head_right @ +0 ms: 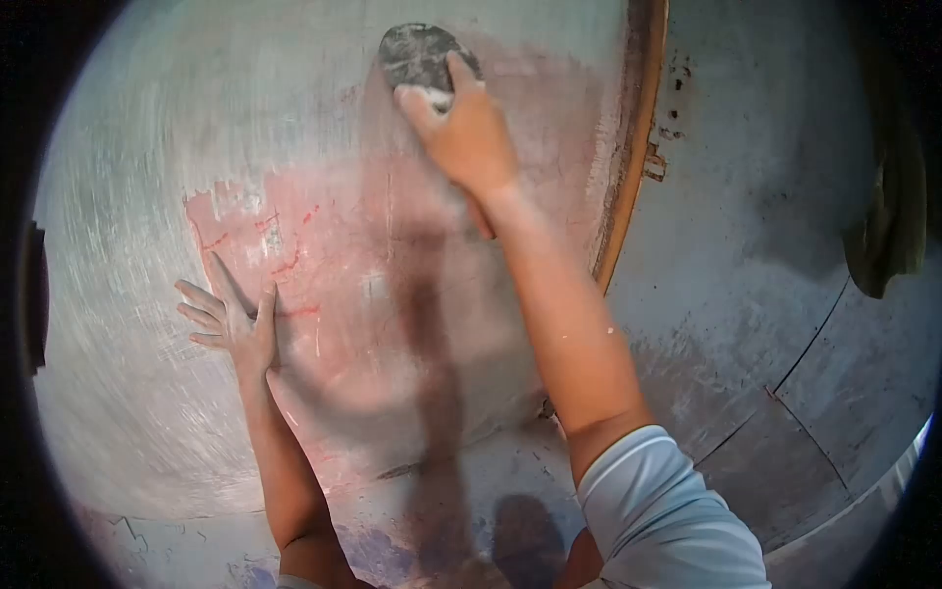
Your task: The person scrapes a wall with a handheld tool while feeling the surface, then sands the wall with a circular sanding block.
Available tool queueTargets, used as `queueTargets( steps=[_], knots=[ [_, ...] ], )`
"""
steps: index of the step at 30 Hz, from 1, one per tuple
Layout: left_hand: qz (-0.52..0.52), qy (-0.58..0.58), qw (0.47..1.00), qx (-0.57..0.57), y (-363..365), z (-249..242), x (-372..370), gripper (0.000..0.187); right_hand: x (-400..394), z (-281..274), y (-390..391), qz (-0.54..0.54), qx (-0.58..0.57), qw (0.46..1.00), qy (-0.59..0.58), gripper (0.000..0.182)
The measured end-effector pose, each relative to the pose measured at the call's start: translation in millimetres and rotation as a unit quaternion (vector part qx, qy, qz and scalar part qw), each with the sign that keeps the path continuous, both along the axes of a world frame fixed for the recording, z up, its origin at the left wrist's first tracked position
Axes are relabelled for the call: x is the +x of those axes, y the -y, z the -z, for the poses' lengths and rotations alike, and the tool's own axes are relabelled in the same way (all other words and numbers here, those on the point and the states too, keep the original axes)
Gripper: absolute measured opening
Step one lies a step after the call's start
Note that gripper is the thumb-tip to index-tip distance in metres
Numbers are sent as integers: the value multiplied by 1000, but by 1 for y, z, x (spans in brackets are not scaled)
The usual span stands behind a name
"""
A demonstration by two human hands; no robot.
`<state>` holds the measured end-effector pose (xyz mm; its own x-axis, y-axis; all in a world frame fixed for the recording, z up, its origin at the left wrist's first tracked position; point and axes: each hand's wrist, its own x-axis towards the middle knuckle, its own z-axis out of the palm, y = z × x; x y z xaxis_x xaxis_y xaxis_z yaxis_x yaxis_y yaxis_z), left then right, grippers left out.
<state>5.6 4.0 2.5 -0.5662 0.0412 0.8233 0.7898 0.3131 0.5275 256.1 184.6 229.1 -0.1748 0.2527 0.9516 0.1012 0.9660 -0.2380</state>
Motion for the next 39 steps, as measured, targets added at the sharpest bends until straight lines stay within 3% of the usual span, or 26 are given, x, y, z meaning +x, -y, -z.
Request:
queueTargets(
  steps=[4, 7, 8, 11, 13, 15, 17, 20, 21, 23, 24, 28, 31, 35, 39],
  knots=[
    [-3, 5, 1000, -1, 2, -1, -2, 108, -1, 51, 2, -8, 21, 1000, -22, 88],
    [5, 6, 1000, -6, 5, -1, 0, 108, -1, 23, -3, -23, -15, 1000, -8, 88],
    [5, 11, 1000, -4, 4, -2, 1, 107, -6, 4, -11, 5, 41, 999, -34, 88],
    [-8, 11, 1000, -13, 2, 0, -2, 107, -11, -31, -3, 10, 21, 999, -31, 88],
    [-8, 15, 1000, -15, 2, -1, -2, 107, -11, -10, -5, 9, 12, 999, -28, 89],
    [-9, 22, 1000, -15, 3, 0, -1, 107, -4, 26, 0, 17, -72, 997, 18, 88],
    [-6, 12, 1000, -14, 4, -1, 0, 107, 0, 40, 1, 41, -2, 999, 4, 86],
    [10, 13, 1000, -12, 6, -1, 1, 106, -3, 8, -11, 54, 57, 997, -7, 88],
    [11, 12, 1000, -18, 6, -1, 1, 106, 4, -1, 0, 55, 51, 997, -8, 88],
    [8, 15, 1000, -13, 6, -1, 0, 106, 16, -23, 26, 3, -104, 993, 63, 88],
    [9, 17, 1000, -13, 5, -2, -1, 106, 8, -16, 1, 22, -7, 999, 25, 86],
    [-10, 18, 1000, -18, 3, 0, 0, 107, 8, 19, 0, 77, 23, 997, 19, 88],
    [-2, 9, 1000, -10, 5, -1, -2, 107, 3, -8, -6, 70, 66, 995, 2, 90],
    [3, 13, 1000, -13, 4, 0, -2, 106, 6, -16, 2, 69, 20, 997, 23, 90],
    [16, 19, 1000, 1, 5, 1, 2, 106, 10, 17, 5, 103, 12, 994, 29, 89]
  ],
)
